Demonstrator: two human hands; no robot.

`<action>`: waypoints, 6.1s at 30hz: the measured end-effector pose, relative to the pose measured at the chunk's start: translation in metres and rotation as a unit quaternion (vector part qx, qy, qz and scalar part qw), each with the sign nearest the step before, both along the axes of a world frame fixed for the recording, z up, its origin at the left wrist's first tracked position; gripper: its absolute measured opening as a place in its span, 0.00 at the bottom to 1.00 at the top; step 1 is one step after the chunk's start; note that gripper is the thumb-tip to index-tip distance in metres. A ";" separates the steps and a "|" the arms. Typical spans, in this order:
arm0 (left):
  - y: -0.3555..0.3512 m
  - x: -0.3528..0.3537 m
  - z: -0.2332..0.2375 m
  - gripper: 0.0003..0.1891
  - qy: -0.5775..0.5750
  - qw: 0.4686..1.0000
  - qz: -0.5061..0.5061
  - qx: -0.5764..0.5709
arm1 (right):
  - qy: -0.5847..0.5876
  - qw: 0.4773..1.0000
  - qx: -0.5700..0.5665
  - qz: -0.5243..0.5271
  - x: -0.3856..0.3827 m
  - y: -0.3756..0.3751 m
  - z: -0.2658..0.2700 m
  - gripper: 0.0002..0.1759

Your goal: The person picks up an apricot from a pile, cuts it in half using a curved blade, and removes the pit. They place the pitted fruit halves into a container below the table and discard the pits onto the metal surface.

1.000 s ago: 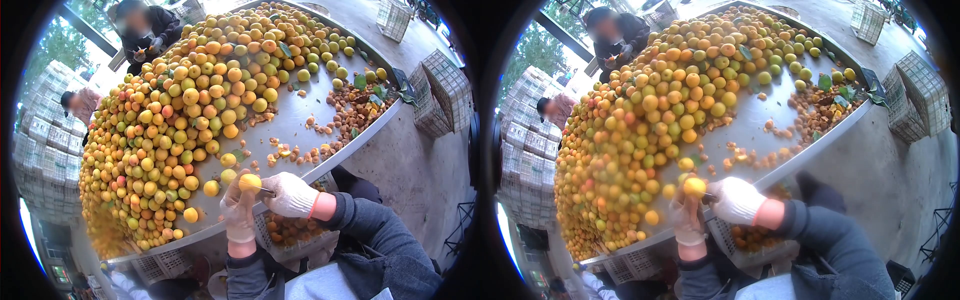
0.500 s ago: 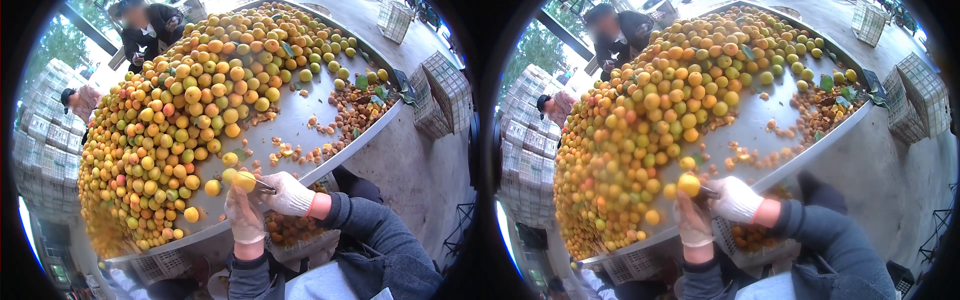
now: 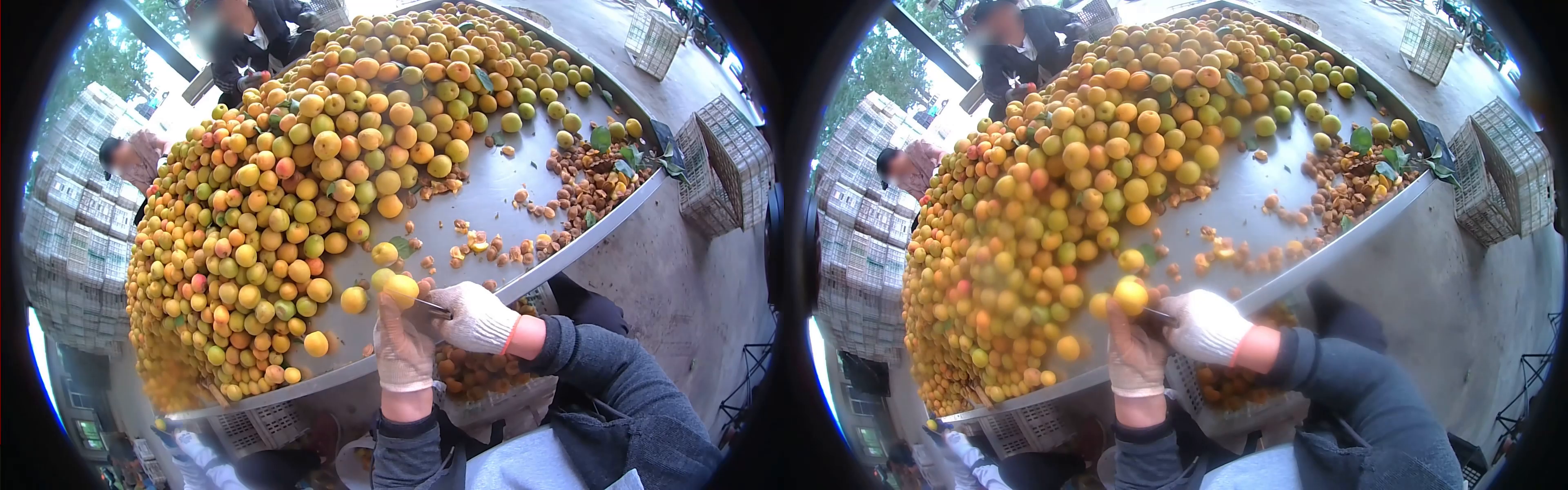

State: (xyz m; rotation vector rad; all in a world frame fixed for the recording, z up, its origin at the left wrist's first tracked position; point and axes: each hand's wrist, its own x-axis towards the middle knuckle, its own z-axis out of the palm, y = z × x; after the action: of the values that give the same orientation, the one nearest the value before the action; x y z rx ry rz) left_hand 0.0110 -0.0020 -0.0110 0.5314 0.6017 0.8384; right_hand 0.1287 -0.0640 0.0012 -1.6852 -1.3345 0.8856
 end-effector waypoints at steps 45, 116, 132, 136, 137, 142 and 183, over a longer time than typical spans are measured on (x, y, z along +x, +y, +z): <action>0.003 0.008 0.000 0.30 0.113 0.960 -0.023 0.254 | -0.042 0.999 0.027 0.001 0.028 0.000 0.020 0.08; 0.001 0.003 0.016 0.31 0.357 0.778 0.010 0.517 | 0.022 1.000 -0.011 0.013 0.017 -0.001 0.017 0.12; -0.014 0.019 0.016 0.24 0.167 0.925 0.038 0.339 | -0.025 0.999 0.037 -0.003 0.009 0.002 -0.004 0.13; -0.012 0.017 0.021 0.26 0.383 0.778 0.012 0.497 | -0.021 0.999 0.035 0.014 0.020 -0.001 0.003 0.13; -0.009 0.016 0.016 0.26 0.382 0.779 0.013 0.497 | -0.056 0.997 0.044 0.041 0.023 -0.002 0.004 0.12; 0.003 0.005 0.022 0.28 0.361 0.694 0.062 0.620 | 0.019 0.999 0.046 0.014 0.016 -0.006 0.007 0.11; 0.008 0.000 0.013 0.30 0.326 0.836 -0.062 0.438 | 0.071 0.977 -0.176 0.091 0.012 0.009 0.016 0.08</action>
State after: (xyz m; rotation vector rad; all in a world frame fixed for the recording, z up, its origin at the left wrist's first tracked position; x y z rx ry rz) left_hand 0.0111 0.0064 0.0017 1.7310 0.7698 0.7716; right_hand 0.1410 -0.0547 0.0174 -1.7385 -1.3045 1.3928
